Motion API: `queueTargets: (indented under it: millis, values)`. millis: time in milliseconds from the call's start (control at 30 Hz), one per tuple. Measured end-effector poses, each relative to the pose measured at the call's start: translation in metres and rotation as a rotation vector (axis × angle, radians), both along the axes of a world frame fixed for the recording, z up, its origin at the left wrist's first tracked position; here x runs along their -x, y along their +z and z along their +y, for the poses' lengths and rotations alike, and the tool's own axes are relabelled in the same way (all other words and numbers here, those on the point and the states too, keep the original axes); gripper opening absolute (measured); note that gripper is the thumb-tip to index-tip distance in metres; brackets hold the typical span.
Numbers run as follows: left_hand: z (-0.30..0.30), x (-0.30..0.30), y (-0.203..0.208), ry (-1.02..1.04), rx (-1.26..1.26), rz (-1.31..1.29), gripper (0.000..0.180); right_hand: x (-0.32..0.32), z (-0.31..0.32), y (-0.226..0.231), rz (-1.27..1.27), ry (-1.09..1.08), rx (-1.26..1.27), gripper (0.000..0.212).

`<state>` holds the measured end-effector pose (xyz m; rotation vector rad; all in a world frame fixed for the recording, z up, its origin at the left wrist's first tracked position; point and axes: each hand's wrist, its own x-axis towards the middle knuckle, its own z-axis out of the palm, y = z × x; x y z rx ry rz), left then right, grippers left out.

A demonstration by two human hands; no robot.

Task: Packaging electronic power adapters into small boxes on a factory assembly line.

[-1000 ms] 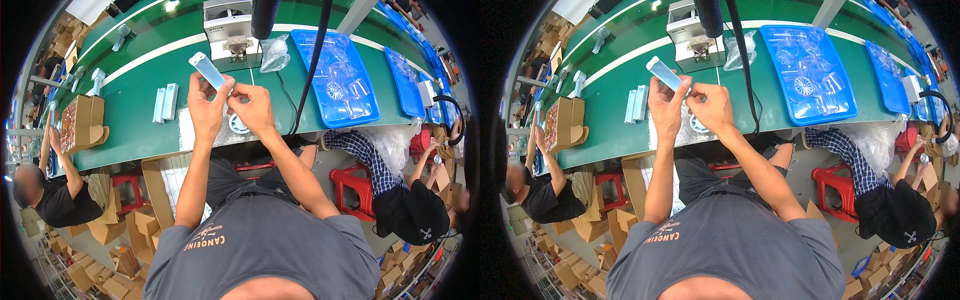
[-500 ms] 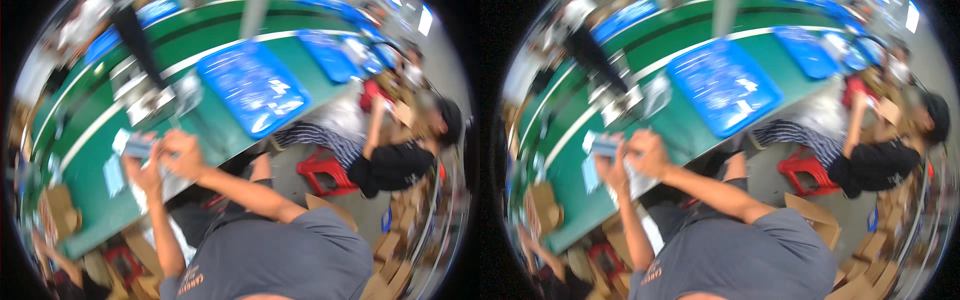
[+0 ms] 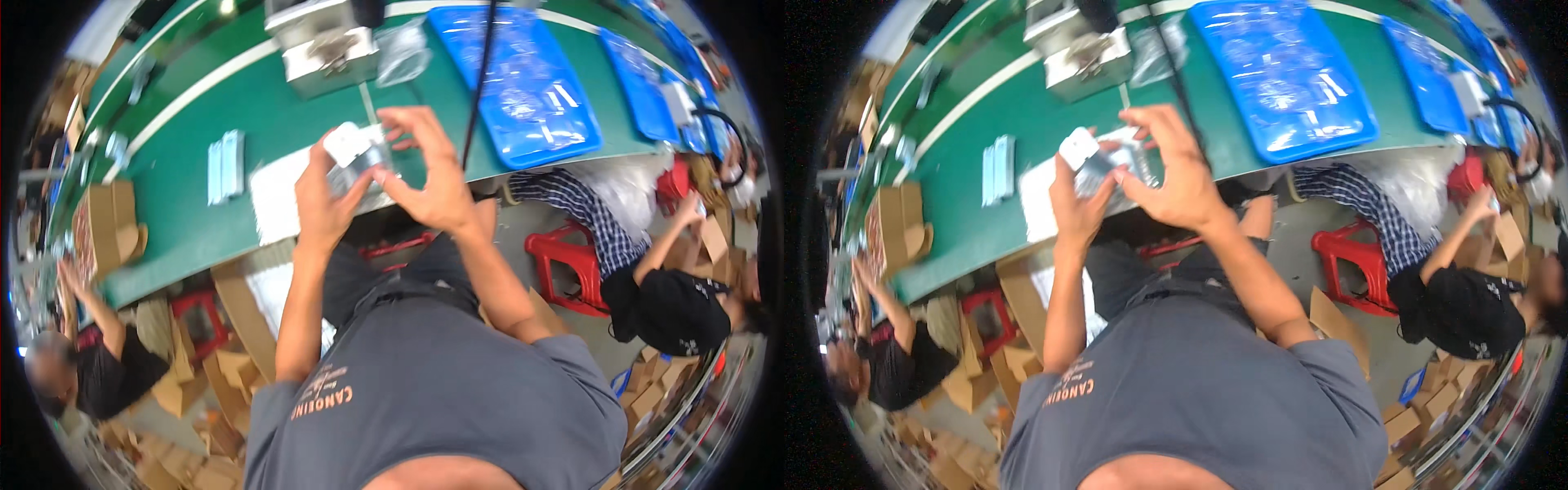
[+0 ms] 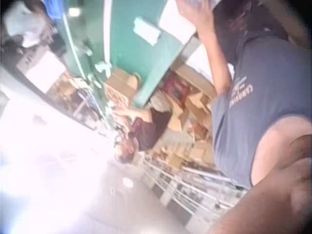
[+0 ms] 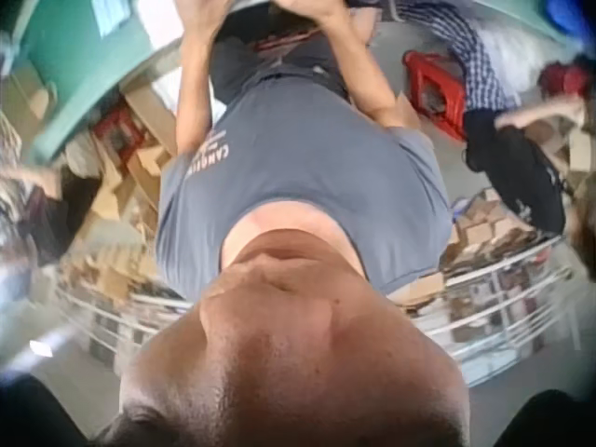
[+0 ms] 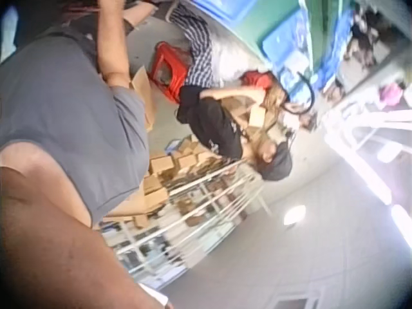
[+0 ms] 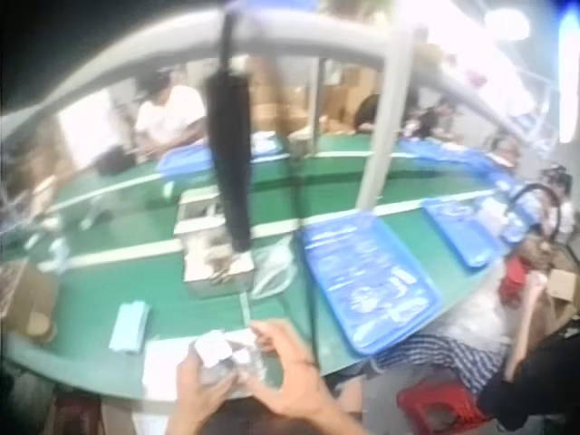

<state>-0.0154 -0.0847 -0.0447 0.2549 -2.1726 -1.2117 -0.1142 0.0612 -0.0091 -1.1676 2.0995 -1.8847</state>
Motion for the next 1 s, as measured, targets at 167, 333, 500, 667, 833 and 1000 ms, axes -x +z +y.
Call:
queueTargets:
  millis: [167,333,500,667,833,1000]
  values:
    - [-0.004,-0.012,0.000,-0.002,-0.080,-0.047,0.070,0.004,-0.018,0.000,0.018,0.224,-0.072,0.048]
    - [-0.007,-0.021,-0.003,-0.066,0.041,-0.080,0.070,0.008,-0.016,-0.002,-0.085,0.192,-0.124,0.039]
    - [-0.006,-0.021,-0.005,-0.075,-0.106,-0.077,0.067,0.012,-0.014,-0.009,0.089,0.165,-0.084,0.044]
    - [-0.005,-0.020,-0.008,-0.084,-0.238,-0.066,0.066,0.011,-0.018,-0.012,0.200,0.169,-0.022,0.042]
    - [-0.005,-0.017,-0.006,-0.088,-0.251,-0.061,0.067,0.014,-0.017,-0.012,0.239,0.172,-0.020,0.042]
    - [-0.004,-0.016,-0.008,-0.100,-0.307,-0.063,0.066,0.007,-0.014,-0.006,0.184,0.180,-0.045,0.041]
